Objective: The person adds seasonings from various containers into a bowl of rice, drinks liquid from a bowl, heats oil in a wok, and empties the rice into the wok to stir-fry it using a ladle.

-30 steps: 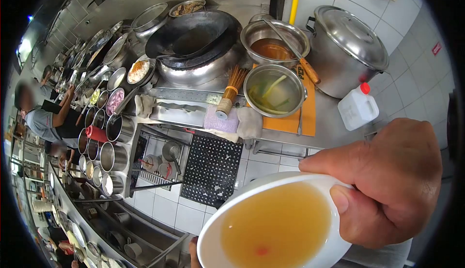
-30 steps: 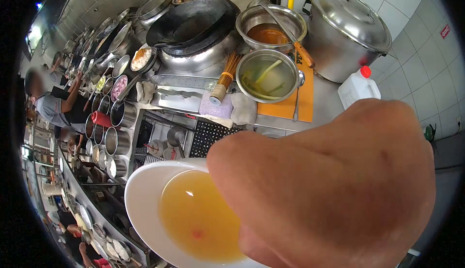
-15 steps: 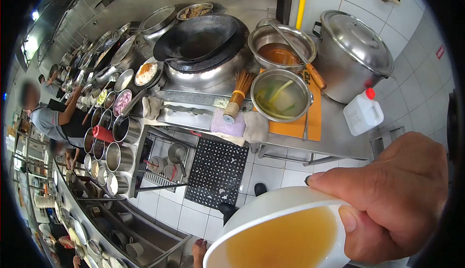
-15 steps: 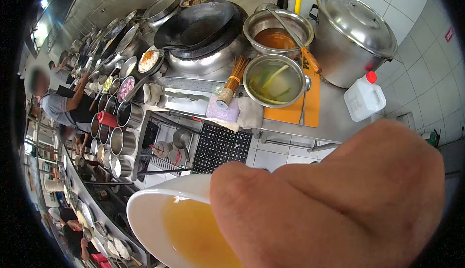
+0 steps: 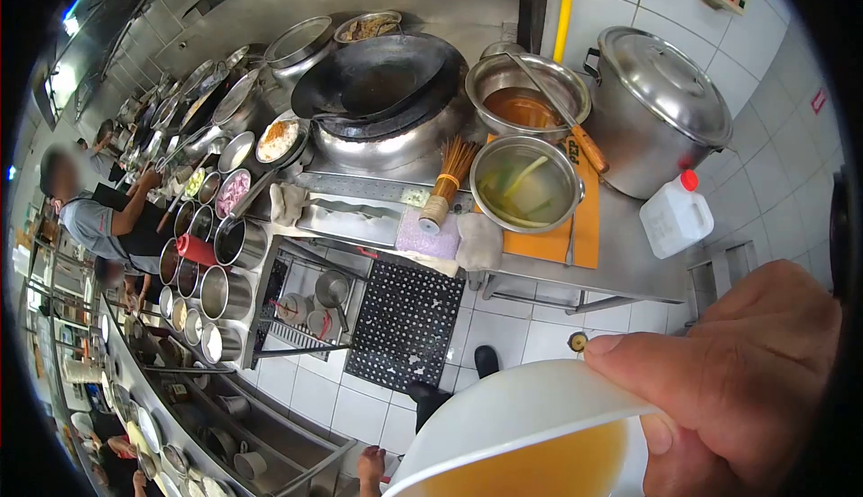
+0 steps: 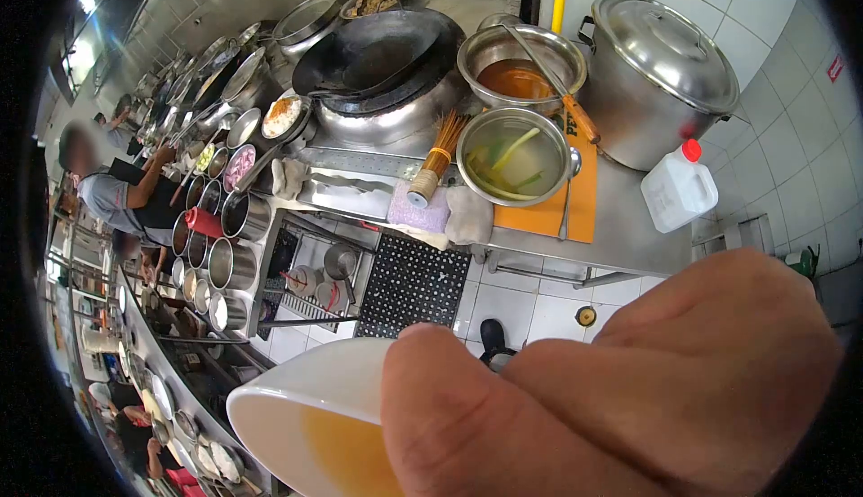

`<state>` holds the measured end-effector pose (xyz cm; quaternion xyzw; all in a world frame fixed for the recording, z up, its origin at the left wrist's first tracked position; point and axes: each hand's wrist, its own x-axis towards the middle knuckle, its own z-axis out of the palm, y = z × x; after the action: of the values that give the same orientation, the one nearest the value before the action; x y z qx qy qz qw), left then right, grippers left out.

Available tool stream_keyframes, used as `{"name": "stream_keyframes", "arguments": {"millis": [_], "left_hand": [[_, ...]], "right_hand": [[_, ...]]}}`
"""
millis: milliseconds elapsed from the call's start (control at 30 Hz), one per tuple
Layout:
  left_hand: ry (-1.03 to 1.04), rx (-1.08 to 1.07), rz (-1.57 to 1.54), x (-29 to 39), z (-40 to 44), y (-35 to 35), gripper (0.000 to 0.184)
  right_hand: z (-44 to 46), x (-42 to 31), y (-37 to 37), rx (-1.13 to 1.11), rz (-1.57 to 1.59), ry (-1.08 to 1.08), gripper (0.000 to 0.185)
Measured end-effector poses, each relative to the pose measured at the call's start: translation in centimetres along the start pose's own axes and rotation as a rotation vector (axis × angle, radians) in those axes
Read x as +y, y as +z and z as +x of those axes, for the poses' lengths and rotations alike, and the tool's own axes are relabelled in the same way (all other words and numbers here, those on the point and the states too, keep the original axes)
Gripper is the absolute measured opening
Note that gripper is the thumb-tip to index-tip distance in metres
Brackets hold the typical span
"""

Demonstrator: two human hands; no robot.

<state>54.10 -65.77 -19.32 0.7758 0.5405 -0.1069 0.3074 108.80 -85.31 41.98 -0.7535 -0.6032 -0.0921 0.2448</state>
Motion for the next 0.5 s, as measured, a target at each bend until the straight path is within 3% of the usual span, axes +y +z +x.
{"name": "stream_keyframes", "arguments": {"millis": [233, 500], "left_hand": [[-0.116, -0.037, -0.042, 1.8, 0.0, -0.8, 0.036], [-0.004, -0.055, 0.025, 0.1, 0.8, 0.1, 0.037]], "right_hand": [[0.3, -0.1, 0.1, -0.001, 0.005, -0.008, 0.023], [0.2, 0.7, 1.0, -0.011, 0.096, -0.006, 0.021]]}}
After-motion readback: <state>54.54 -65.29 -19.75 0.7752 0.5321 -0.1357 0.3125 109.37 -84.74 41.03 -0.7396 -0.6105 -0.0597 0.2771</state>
